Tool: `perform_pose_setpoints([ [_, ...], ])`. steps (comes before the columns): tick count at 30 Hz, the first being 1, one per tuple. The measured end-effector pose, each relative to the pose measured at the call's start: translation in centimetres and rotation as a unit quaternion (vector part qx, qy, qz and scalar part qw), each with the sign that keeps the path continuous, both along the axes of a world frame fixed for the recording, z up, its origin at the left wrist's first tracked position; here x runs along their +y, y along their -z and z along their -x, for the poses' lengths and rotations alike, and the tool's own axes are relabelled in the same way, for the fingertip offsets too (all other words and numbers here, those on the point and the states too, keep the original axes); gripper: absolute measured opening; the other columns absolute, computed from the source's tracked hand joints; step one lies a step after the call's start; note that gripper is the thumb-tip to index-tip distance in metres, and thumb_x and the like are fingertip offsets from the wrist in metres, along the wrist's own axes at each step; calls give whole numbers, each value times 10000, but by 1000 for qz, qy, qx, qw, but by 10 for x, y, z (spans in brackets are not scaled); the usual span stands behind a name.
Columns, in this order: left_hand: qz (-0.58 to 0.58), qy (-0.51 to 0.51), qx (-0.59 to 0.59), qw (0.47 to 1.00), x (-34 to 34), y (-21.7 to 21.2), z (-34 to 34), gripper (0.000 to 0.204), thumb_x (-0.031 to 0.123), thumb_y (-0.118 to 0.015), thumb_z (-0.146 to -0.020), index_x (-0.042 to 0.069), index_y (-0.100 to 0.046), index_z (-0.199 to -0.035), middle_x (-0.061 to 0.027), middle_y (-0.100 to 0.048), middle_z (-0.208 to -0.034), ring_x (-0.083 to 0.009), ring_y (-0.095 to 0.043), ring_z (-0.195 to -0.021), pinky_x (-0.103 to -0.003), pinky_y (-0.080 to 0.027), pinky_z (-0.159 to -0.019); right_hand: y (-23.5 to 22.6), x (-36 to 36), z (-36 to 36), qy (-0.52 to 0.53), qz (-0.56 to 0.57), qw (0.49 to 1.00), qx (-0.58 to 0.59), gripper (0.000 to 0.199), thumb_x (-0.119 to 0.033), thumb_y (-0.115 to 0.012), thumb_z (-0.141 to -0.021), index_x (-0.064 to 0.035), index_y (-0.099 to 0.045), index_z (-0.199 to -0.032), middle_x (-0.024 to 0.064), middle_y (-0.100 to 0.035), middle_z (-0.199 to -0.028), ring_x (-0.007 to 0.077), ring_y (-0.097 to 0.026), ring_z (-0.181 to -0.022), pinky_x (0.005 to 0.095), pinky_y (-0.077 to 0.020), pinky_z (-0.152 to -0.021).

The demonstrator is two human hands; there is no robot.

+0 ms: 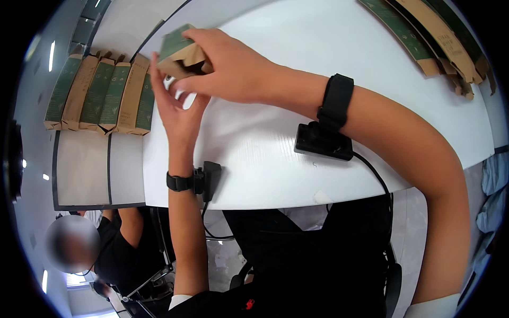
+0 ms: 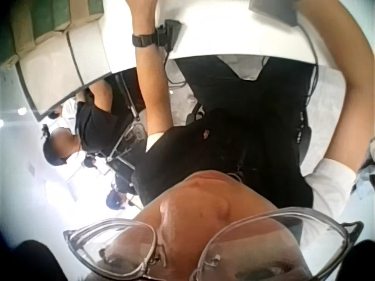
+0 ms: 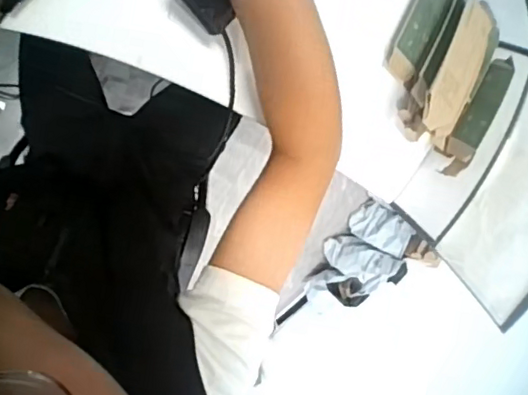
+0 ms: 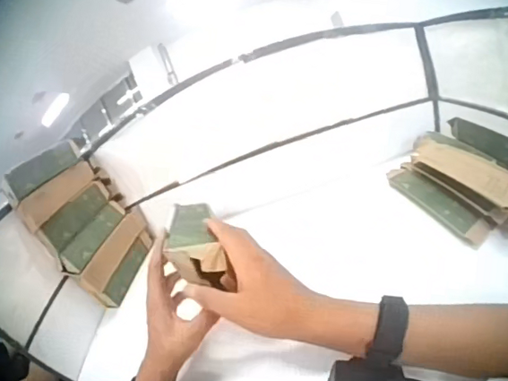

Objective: The person folds cardboard boxes by hand on a desk, assembling flat sheets into three-dimensional rectangular containers and stacking them aside.

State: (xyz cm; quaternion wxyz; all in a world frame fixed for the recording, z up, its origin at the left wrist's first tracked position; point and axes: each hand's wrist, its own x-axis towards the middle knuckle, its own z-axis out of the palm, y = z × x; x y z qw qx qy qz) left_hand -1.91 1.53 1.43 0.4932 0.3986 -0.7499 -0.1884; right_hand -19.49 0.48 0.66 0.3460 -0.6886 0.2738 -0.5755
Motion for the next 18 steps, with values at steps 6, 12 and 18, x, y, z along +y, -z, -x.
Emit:
perform_pose_setpoints([
  [6, -30, -69, -21, 997, 0, 21, 7, 924, 225, -839, -793, 107, -350, -1568, -179, -474, -1432, -349, -611, -1226, -407, -595, -868, 29, -3, 8, 30, -22, 997, 67, 625, -246, -711, -958, -85, -456, -1506, 116, -505, -1429, 248, -522, -1318, 372, -525, -1038],
  [12, 31, -83, -30, 996, -1, 25, 4, 877, 212, -818, -798, 61, -382, -1544, -181, -514, -1404, -344, -618, -1210, -412, -613, -846, 44, -7, 0, 12, 53, 998, 6, 596, -313, -699, -941, -74, -515, -1455, 170, -551, -1347, 323, -558, -1251, 409, -501, -1029],
  [18, 25, -48, 37, 998, -2, 27, 2, 685, 147, -767, -830, 45, -506, -1455, -147, -631, -1227, -270, -677, -1054, -371, -633, -790, 47, -6, -3, 34, 104, 993, -41, 460, -172, -624, -982, -65, -539, -1421, 165, -563, -1299, 308, -599, -1167, 392, -524, -977],
])
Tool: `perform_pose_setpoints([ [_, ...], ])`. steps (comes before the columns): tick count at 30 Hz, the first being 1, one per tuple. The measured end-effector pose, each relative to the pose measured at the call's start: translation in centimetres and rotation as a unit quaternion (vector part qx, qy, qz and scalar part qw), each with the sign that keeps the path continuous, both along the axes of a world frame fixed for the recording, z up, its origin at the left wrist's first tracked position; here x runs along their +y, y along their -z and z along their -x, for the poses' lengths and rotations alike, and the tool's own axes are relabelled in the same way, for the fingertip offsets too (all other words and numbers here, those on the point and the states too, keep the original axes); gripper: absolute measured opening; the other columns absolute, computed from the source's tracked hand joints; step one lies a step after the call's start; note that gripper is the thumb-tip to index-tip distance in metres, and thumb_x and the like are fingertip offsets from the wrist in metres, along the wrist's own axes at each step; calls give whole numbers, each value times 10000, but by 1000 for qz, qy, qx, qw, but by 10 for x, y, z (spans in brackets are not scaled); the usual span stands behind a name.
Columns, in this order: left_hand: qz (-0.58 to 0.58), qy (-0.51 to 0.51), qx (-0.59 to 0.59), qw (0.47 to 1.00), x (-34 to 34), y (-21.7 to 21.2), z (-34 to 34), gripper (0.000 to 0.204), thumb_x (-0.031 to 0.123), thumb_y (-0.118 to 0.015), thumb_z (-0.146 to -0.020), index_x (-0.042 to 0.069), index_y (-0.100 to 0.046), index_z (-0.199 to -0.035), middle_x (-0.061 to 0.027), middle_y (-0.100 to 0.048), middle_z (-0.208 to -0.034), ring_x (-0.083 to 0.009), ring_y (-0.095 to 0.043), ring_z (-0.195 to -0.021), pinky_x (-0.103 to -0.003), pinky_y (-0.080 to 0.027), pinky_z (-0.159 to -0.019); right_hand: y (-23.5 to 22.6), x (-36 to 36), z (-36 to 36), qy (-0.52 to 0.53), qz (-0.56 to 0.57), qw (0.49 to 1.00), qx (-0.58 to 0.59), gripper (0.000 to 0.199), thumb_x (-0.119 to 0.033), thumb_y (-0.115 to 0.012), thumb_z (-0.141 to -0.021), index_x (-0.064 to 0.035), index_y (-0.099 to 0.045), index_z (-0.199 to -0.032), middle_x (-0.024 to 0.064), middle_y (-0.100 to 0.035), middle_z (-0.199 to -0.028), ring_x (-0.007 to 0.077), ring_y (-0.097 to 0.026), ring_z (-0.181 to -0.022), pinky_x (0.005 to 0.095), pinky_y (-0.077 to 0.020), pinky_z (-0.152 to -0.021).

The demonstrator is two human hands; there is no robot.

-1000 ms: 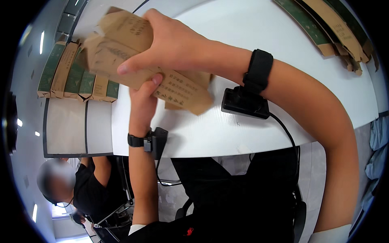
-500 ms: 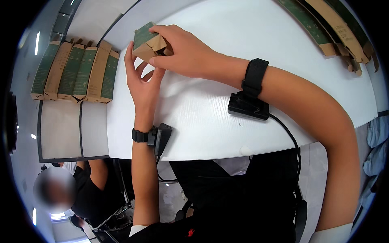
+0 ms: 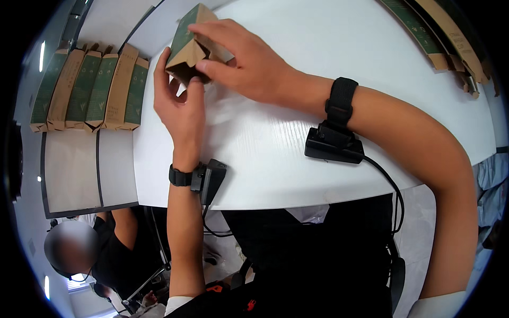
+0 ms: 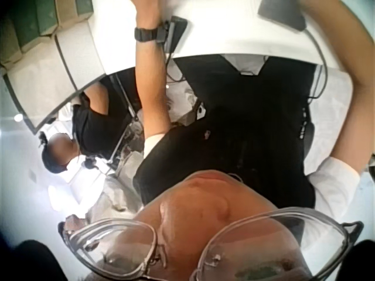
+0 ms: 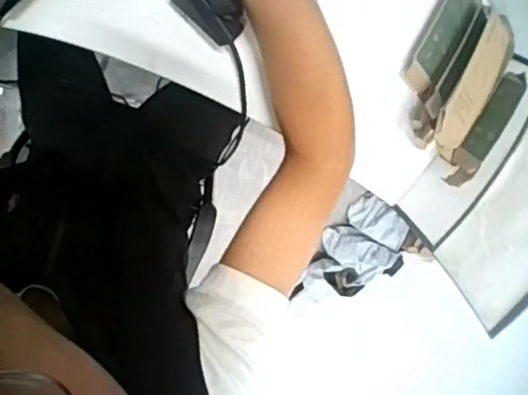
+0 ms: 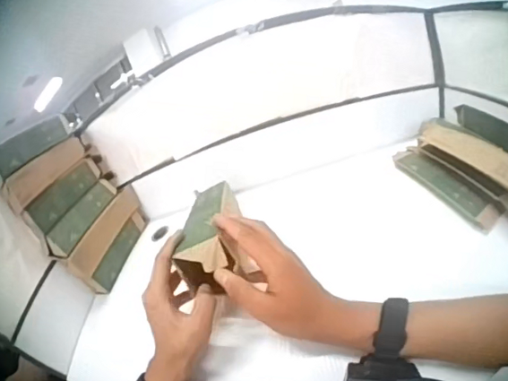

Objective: The person folds cardboard boxes by hand on a desk, assembling flat sheets into three-dimensional rectangular containers and stacking them aside.

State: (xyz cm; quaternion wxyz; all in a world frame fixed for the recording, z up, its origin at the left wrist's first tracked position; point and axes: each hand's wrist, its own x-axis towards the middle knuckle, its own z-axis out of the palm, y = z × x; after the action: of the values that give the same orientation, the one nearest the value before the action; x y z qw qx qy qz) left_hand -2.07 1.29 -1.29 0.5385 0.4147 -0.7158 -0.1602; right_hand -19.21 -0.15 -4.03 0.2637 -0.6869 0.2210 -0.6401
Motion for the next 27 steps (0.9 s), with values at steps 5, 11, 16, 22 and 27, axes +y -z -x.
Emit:
perform_pose_setpoints([
  [5, 91, -35, 2, 995, 5, -2, 4, 330, -7, -637, -933, 31, -658, -1260, -107, -668, -1095, -158, -672, -946, -241, -619, -661, 0, -8, 4, 162, 95, 982, 17, 330, -76, -605, -961, -58, -611, -1290, 129, -623, -1113, 262, -647, -976, 368, -548, -795],
  [11, 78, -24, 42, 996, 11, -3, 9, 303, 23, -729, -899, 42, -668, -1196, -76, -676, -1050, -144, -672, -932, -263, -617, -680, -21, 9, 15, 148, 0, 979, 140, 490, -11, -662, -925, -39, -526, -1395, 132, -542, -1095, 242, -642, -931, 333, -551, -771],
  [16, 119, -17, 9, 993, 6, 0, 3, 333, 23, -769, -859, 57, -669, -1174, -91, -652, -1096, -178, -647, -977, -285, -574, -732, -6, 3, 8, 167, 48, 983, 64, 170, -92, -608, -969, -25, -611, -1125, 130, -605, -989, 275, -638, -847, 365, -531, -748],
  [22, 189, -37, -210, 959, 3, -2, -4, 393, 87, -843, -788, 64, -623, -1113, -128, -479, -1361, -277, -491, -1256, -391, -498, -949, -9, 7, 2, 133, 77, 988, 33, 126, -84, -616, -960, -6, -559, -1040, 138, -570, -944, 286, -618, -798, 372, -520, -722],
  [27, -8, 3, 80, 997, 14, -5, 0, 518, 18, -754, -834, 64, -442, -1245, -109, -439, -1342, -237, -517, -1220, -401, -547, -913, -10, 12, 0, 103, 71, 992, 9, 153, -85, -642, -936, -23, -538, -1029, 106, -549, -958, 245, -622, -811, 348, -536, -707],
])
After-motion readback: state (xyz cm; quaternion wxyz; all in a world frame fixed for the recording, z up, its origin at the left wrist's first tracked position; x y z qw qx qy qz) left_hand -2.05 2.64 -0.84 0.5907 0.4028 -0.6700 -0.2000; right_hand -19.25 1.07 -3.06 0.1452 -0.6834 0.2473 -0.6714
